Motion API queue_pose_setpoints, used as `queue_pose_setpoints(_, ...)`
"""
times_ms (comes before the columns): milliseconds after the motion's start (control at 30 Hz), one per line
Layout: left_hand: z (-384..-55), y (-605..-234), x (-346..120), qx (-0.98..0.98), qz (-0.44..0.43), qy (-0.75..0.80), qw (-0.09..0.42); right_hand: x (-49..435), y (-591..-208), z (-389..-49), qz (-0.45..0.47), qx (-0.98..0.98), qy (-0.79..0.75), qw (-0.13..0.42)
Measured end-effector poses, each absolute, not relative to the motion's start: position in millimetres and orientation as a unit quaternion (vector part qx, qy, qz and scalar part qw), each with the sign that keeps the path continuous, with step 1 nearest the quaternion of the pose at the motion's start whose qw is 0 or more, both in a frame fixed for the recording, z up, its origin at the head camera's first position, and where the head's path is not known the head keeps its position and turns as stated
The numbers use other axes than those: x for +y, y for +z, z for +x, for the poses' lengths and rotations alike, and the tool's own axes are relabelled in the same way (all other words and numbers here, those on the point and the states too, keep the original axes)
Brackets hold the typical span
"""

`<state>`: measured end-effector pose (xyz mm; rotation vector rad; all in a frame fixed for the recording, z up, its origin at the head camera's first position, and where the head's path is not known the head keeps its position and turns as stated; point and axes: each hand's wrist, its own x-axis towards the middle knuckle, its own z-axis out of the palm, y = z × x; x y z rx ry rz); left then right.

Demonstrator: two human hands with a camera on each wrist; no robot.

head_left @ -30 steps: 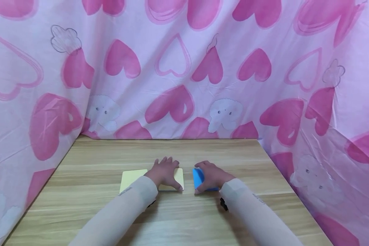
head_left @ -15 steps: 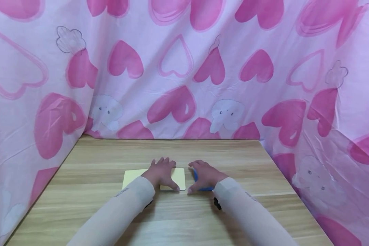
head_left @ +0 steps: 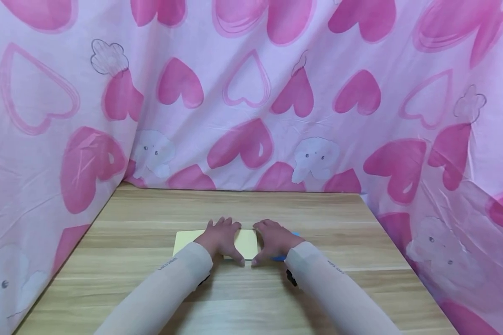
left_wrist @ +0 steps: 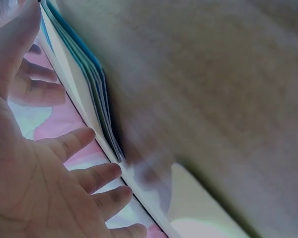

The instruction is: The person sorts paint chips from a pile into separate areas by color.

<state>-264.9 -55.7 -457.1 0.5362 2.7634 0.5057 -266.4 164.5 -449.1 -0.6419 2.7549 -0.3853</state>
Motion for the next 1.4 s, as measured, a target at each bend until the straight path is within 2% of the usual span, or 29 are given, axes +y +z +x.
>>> queue_pose_setpoints(1400, -263.6, -461.3, -56.8, 0.962, 0.186, 0.153, 0.128, 154.4, -458.7, -273.3, -0.218, 0.955, -0.125, 0.154)
